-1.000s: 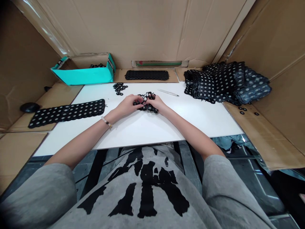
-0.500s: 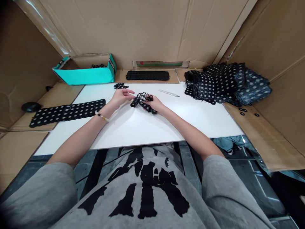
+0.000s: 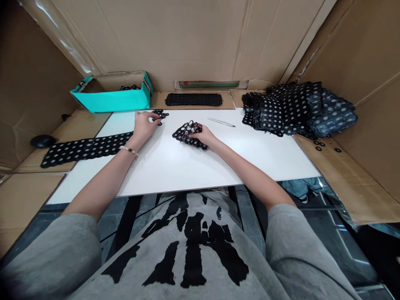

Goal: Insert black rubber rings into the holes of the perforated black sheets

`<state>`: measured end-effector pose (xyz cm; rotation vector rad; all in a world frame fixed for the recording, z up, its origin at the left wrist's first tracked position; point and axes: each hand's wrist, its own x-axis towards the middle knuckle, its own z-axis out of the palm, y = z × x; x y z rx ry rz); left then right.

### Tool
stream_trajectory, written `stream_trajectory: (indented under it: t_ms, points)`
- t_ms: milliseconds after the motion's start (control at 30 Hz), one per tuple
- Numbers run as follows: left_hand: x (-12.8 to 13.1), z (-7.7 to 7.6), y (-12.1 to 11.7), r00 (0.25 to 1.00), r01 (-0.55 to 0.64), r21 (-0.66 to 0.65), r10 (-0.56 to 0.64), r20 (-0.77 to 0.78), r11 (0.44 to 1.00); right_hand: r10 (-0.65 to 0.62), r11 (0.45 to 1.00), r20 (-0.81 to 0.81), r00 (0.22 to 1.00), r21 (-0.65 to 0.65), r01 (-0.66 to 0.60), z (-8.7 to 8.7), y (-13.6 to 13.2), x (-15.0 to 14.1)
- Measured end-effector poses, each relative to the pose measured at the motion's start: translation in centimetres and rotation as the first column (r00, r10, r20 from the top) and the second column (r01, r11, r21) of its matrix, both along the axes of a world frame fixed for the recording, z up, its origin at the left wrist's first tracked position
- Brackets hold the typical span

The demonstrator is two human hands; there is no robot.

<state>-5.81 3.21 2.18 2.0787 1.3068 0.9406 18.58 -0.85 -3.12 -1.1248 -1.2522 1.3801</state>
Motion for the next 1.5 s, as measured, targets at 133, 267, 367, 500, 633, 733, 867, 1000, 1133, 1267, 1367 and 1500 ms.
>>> stream_trajectory:
  t_ms: [133,267,367,500,633,733,867,1000,1133,1267,1367,1500]
  points:
    - [3.0,-0.6,-1.2,0.993,0.098,-0.019,-0.099,-0.067,0.995,0.009,1.000,-0.006,1.000,-0.012,-0.009,0.5,-0.3,-0.1]
    - [4.6,-2.5,-1.2,0.975,0.182,-0.047,-0.186,-0.120,0.982,-0.008,1.000,-0.003,1.000,0.010,0.008,0.6,-0.3,-0.1]
    - [4.6,-3.5,-0.9,0.975,0.200,-0.107,-0.208,-0.076,0.974,0.022,1.000,-0.002,1.000,0.007,-0.022,0.5,-0.4,-0.1]
    - [4.4,-3.9,-0.8,0.954,0.289,-0.177,-0.299,-0.032,0.941,0.064,0.998,0.042,0.997,0.010,-0.064,0.5,-0.6,-0.2]
    - [4.5,-3.6,-1.0,0.917,0.380,-0.181,-0.395,-0.055,0.907,0.101,0.994,0.064,0.993,0.022,-0.103,0.7,-0.8,-0.2]
    - [4.6,-3.3,-1.4,0.910,0.400,-0.225,-0.415,-0.021,0.888,0.083,0.995,0.081,0.993,0.043,-0.086,0.7,-0.9,-0.2]
    - [4.9,-3.0,-1.7,0.911,0.407,-0.242,-0.412,0.031,0.881,0.091,0.994,0.056,0.994,0.050,-0.094,0.6,-0.9,-0.2]
    - [4.8,-3.2,-1.5,0.921,0.390,-0.243,-0.379,0.093,0.888,0.053,0.998,0.048,0.997,0.041,-0.055,0.4,-0.8,-0.2]
    - [4.6,-3.4,-1.3,0.925,0.380,-0.248,-0.363,0.112,0.891,0.026,0.999,0.062,0.998,0.041,-0.028,0.2,-0.6,-0.1]
    - [4.6,-3.4,-1.5,0.928,0.371,-0.255,-0.352,0.118,0.893,-0.046,0.998,0.083,0.995,0.053,0.042,0.1,-0.5,-0.2]
    - [4.6,-3.3,-1.5,0.937,0.346,-0.262,-0.320,0.139,0.901,-0.059,0.995,0.083,0.995,0.082,0.053,0.0,-0.5,-0.3]
    - [4.5,-3.5,-1.1,0.958,0.280,-0.272,-0.248,0.146,0.920,-0.043,0.991,0.068,0.997,0.133,0.033,0.1,-0.5,-0.4]
